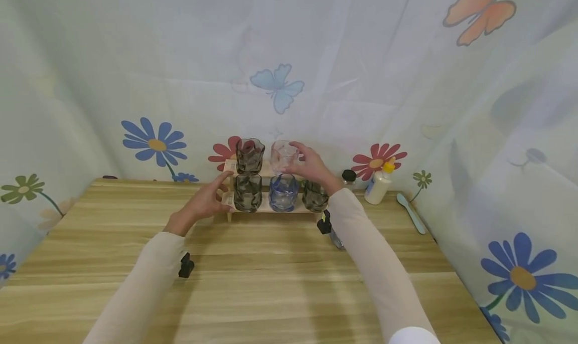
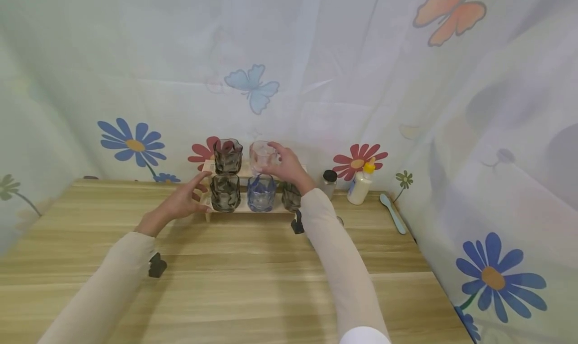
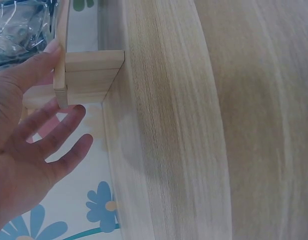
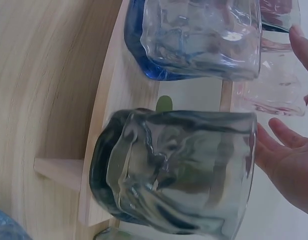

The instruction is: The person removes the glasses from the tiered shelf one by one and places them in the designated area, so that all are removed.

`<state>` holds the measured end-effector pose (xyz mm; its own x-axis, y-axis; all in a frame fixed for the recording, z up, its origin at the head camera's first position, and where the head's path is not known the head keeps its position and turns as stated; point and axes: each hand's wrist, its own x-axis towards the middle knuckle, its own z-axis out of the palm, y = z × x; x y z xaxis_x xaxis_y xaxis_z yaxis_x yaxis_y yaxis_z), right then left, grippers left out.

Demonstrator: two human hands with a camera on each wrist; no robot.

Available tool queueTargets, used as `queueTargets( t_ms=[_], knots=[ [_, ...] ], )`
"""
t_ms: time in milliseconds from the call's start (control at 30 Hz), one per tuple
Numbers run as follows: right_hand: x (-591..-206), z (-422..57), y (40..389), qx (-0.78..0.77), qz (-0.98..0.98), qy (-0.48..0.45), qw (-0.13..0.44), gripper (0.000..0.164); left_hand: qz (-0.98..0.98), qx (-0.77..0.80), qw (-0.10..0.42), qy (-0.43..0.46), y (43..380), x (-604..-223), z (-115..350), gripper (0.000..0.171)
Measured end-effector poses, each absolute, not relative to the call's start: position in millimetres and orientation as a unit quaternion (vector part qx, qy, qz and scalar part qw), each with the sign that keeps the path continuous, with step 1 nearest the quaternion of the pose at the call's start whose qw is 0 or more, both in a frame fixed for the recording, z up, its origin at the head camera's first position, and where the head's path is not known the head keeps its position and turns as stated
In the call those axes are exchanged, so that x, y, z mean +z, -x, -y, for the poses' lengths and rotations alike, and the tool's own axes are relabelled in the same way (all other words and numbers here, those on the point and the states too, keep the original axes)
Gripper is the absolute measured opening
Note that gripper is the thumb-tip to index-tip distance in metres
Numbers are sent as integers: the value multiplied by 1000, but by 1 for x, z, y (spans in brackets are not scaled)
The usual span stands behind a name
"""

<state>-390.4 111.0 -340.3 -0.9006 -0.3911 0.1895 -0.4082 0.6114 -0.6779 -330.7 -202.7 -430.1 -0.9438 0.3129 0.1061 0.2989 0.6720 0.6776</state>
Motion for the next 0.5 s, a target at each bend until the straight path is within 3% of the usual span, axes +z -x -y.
queueTargets(
  t_ms=[500],
  knots=[
    [-343,-100,401,373,902,-218,12,89,-915,371,10,-160,330,-432,202,101]
  ],
)
